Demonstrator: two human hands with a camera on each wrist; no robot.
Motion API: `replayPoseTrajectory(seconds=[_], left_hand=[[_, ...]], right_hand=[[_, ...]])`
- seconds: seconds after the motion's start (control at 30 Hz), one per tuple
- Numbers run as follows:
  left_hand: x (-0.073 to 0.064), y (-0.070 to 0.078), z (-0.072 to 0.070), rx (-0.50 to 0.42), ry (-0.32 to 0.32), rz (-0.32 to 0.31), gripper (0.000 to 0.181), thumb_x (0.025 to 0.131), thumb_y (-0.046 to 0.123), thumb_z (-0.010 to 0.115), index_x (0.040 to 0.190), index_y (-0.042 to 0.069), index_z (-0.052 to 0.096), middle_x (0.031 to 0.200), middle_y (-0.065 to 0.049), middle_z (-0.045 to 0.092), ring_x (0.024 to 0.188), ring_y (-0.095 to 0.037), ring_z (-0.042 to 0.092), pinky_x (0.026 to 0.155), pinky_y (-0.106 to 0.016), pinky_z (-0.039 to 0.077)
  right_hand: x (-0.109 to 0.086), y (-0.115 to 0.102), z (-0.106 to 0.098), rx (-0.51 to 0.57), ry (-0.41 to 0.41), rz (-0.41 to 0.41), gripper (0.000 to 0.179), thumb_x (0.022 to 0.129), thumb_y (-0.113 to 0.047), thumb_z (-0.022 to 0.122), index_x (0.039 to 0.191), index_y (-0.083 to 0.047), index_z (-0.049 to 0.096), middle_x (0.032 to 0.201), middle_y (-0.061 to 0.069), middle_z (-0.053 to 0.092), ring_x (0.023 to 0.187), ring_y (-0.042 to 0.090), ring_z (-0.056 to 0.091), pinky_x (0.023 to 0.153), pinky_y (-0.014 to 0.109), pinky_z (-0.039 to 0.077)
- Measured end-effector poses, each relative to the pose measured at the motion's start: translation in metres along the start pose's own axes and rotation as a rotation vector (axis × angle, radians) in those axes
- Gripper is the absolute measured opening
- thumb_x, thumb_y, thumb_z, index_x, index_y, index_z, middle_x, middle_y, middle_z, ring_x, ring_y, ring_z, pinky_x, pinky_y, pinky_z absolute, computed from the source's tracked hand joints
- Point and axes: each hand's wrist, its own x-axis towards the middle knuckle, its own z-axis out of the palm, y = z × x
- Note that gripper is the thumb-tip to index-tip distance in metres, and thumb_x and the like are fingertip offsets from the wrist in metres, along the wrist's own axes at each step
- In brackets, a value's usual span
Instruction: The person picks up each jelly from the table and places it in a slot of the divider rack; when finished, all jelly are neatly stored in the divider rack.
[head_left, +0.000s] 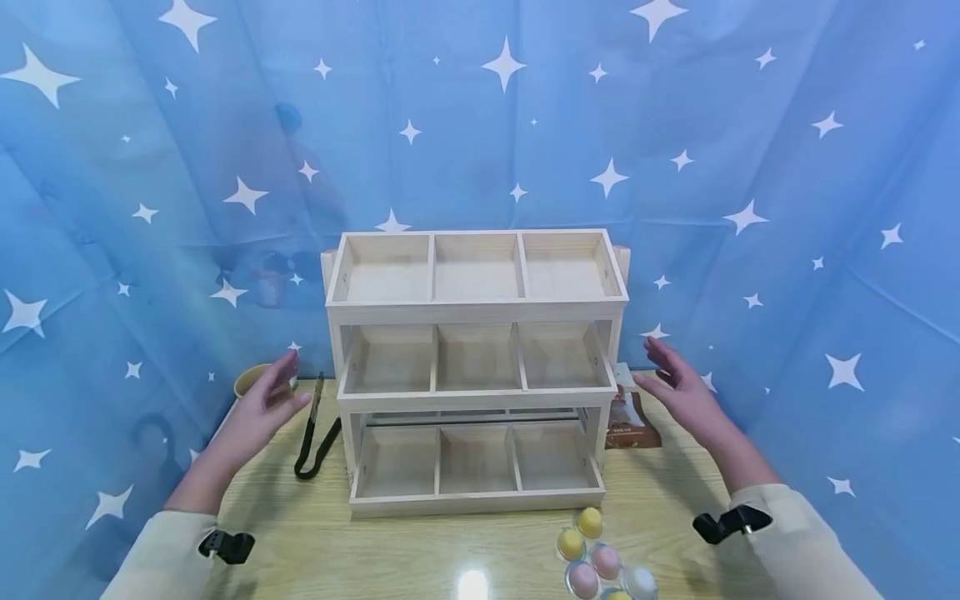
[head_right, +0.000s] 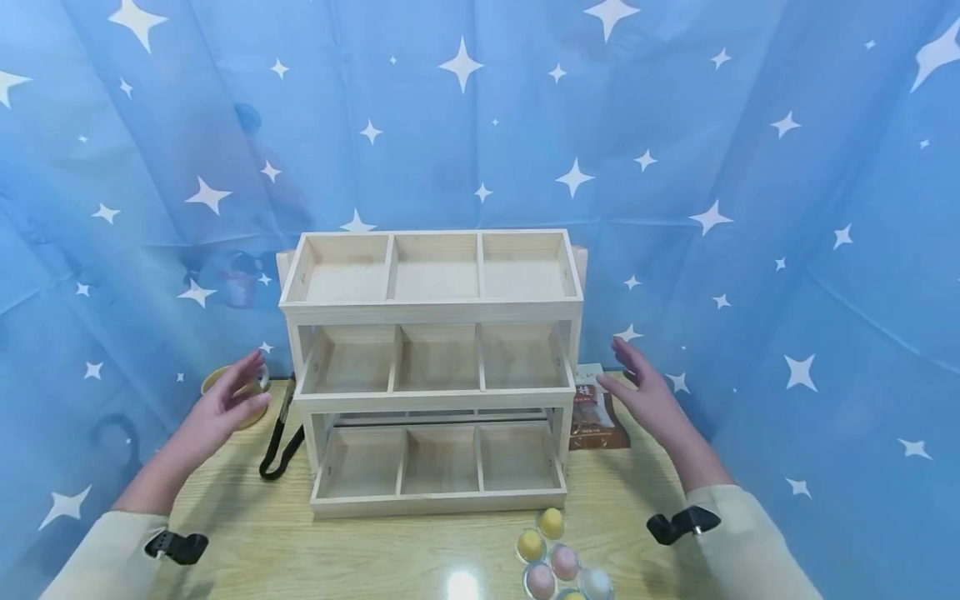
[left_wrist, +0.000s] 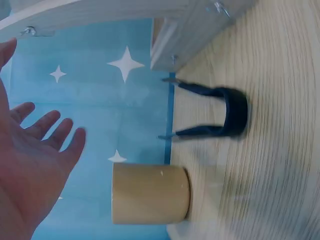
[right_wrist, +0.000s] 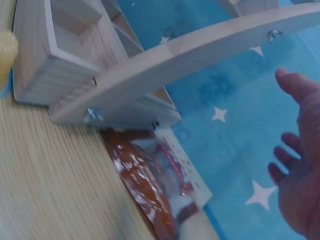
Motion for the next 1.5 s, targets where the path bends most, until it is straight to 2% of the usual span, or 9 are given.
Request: replayPoseTrajectory(seconds=[0.1, 0.17, 0.2, 0.5, 0.67, 0.8, 0.97, 1.17, 1.5], left_hand=[[-0.002, 0.001, 0.005, -0.172, -0.024, 0.011, 0.084, 0.117, 0.026, 0.061, 0.179, 0.016, 0.005, 0.180, -0.026, 0.018, 0.161, -0.056, 0.024, 0.117, -0.032, 0.047], [-0.004, 0.004, 0.009, -0.249, -0.035, 0.017, 0.082, 0.117, 0.019, 0.060, 0.179, 0.013, 0.006, 0.180, -0.026, 0.018, 0.162, -0.053, 0.022, 0.108, -0.015, 0.045], [-0.005, 0.005, 0.011, -0.280, -0.039, 0.026, 0.082, 0.116, 0.016, 0.060, 0.179, 0.013, 0.007, 0.180, -0.026, 0.018, 0.162, -0.052, 0.022, 0.104, -0.009, 0.043], [-0.006, -0.001, 0.026, -0.266, 0.027, 0.067, 0.076, 0.112, 0.014, 0.068, 0.176, 0.013, 0.026, 0.173, -0.025, 0.036, 0.145, -0.009, 0.049, 0.101, -0.014, 0.051], [-0.005, -0.003, 0.035, -0.238, 0.049, 0.089, 0.072, 0.109, 0.010, 0.072, 0.170, 0.003, 0.035, 0.166, -0.028, 0.044, 0.145, -0.022, 0.053, 0.102, -0.015, 0.051], [-0.005, 0.000, 0.045, -0.219, 0.048, 0.088, 0.070, 0.107, 0.008, 0.074, 0.167, 0.001, 0.038, 0.161, -0.026, 0.050, 0.145, -0.033, 0.052, 0.104, -0.016, 0.050], [-0.006, -0.003, 0.059, -0.221, 0.065, 0.089, 0.070, 0.105, 0.008, 0.078, 0.164, -0.002, 0.040, 0.157, -0.027, 0.053, 0.138, -0.020, 0.057, 0.103, -0.020, 0.053], [-0.006, -0.012, 0.074, -0.225, 0.084, 0.075, 0.067, 0.103, 0.007, 0.080, 0.160, -0.003, 0.046, 0.150, -0.026, 0.058, 0.126, -0.002, 0.058, 0.100, -0.021, 0.056], [-0.006, -0.012, 0.088, -0.179, 0.129, 0.003, 0.055, 0.104, 0.012, 0.080, 0.152, 0.004, 0.057, 0.138, -0.018, 0.067, 0.121, -0.012, 0.062, 0.096, -0.022, 0.056]], right_hand=[[-0.003, 0.001, 0.005, 0.075, 0.046, -0.043, 0.079, 0.113, -0.023, 0.068, 0.177, -0.014, 0.022, 0.176, 0.025, 0.032, 0.157, 0.053, 0.034, 0.115, 0.021, 0.044], [-0.005, 0.002, 0.009, 0.114, 0.075, -0.071, 0.076, 0.113, -0.019, 0.067, 0.176, -0.013, 0.026, 0.174, 0.024, 0.037, 0.156, 0.051, 0.036, 0.103, 0.006, 0.041], [-0.006, 0.002, 0.011, 0.135, 0.083, -0.082, 0.075, 0.113, -0.017, 0.067, 0.176, -0.013, 0.027, 0.174, 0.024, 0.038, 0.156, 0.050, 0.037, 0.104, 0.006, 0.041], [-0.010, -0.003, 0.020, 0.145, 0.078, -0.101, 0.073, 0.112, -0.019, 0.069, 0.175, -0.013, 0.030, 0.171, 0.024, 0.042, 0.154, 0.048, 0.041, 0.108, 0.009, 0.042], [-0.019, -0.006, 0.023, 0.111, 0.070, -0.097, 0.073, 0.111, -0.018, 0.071, 0.174, -0.014, 0.033, 0.170, 0.022, 0.045, 0.153, 0.043, 0.044, 0.105, 0.009, 0.044], [-0.030, -0.006, 0.026, 0.092, 0.061, -0.100, 0.071, 0.112, -0.018, 0.070, 0.173, -0.014, 0.036, 0.168, 0.022, 0.047, 0.146, 0.023, 0.054, 0.104, 0.011, 0.047], [-0.046, -0.003, 0.031, 0.118, 0.047, -0.110, 0.066, 0.110, -0.011, 0.071, 0.168, -0.005, 0.040, 0.159, 0.018, 0.055, 0.131, -0.001, 0.056, 0.099, 0.014, 0.052], [-0.071, 0.003, 0.039, 0.105, 0.025, -0.101, 0.057, 0.107, -0.009, 0.075, 0.158, 0.001, 0.050, 0.145, -0.007, 0.063, 0.126, 0.000, 0.061, 0.098, 0.016, 0.054], [-0.110, 0.011, 0.049, 0.101, -0.065, -0.109, 0.043, 0.104, -0.001, 0.075, 0.144, 0.005, 0.059, 0.132, 0.008, 0.070, 0.117, 0.015, 0.067, 0.094, 0.023, 0.057]])
